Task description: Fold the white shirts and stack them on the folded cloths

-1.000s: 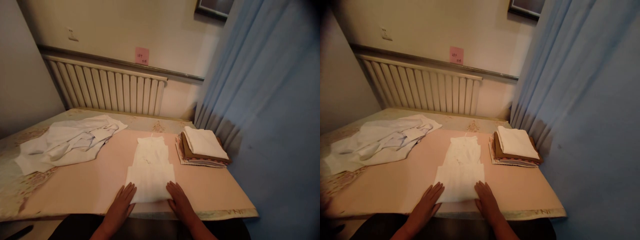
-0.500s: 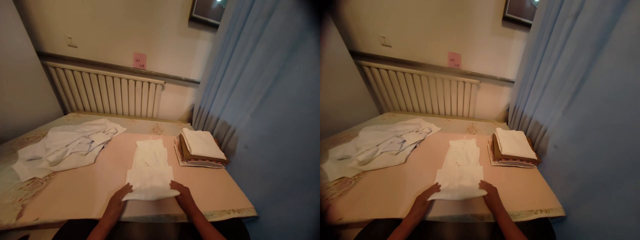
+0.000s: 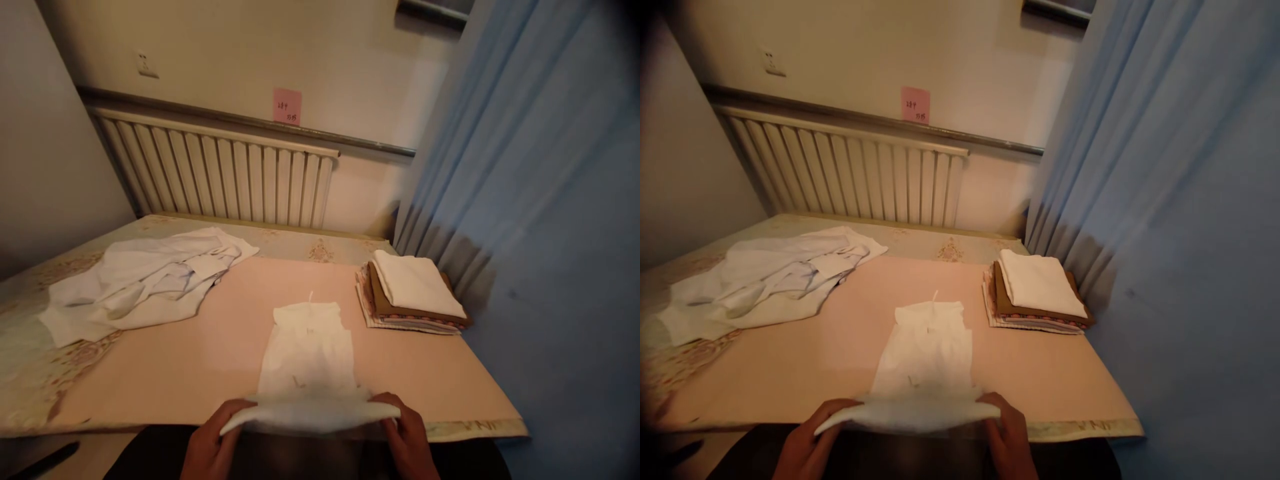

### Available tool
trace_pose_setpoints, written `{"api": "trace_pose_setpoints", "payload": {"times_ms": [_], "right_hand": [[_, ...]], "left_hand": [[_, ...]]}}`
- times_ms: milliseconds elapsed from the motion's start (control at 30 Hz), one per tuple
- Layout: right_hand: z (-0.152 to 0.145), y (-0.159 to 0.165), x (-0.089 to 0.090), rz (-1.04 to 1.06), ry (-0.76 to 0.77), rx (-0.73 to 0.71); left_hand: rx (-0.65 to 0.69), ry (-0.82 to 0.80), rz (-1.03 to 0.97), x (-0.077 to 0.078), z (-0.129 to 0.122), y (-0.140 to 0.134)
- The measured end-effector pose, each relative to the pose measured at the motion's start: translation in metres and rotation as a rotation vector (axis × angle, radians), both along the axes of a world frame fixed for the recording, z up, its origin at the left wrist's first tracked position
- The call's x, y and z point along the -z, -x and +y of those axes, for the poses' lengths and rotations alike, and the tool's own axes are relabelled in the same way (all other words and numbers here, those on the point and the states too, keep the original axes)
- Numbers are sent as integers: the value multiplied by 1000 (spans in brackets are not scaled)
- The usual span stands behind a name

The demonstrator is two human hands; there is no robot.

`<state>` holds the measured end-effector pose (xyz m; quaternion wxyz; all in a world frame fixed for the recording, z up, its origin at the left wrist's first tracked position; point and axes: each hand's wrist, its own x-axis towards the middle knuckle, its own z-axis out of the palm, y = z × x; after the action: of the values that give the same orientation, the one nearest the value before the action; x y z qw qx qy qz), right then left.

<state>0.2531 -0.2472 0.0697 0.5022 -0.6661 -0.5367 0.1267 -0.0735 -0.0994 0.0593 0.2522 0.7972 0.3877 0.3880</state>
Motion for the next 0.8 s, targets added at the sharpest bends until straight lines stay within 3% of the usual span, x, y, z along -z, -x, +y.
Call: {"api": "trace_pose_setpoints", "payload": {"times_ms": [133, 200, 267, 367, 467, 600, 800], "right_hand": [[53, -3, -20, 48, 70, 234], [96, -11, -28, 61, 101, 301], [140, -23, -30, 70, 117, 328], [190, -41, -17, 95, 216, 284], [207, -52, 4, 113, 326, 263], [193, -56, 23, 117, 394, 264], [173, -52, 30, 118, 432, 293]], "left_hand": [[-155, 88, 27, -42, 36, -35], [-192, 150, 102, -59, 71, -60], [-215, 239, 175, -65, 111, -85], [-246, 375, 257, -50, 161, -112], [-262, 473, 301, -23, 180, -118], [-265, 532, 276, 2, 168, -107], [-281, 584, 165, 9, 140, -86]]}}
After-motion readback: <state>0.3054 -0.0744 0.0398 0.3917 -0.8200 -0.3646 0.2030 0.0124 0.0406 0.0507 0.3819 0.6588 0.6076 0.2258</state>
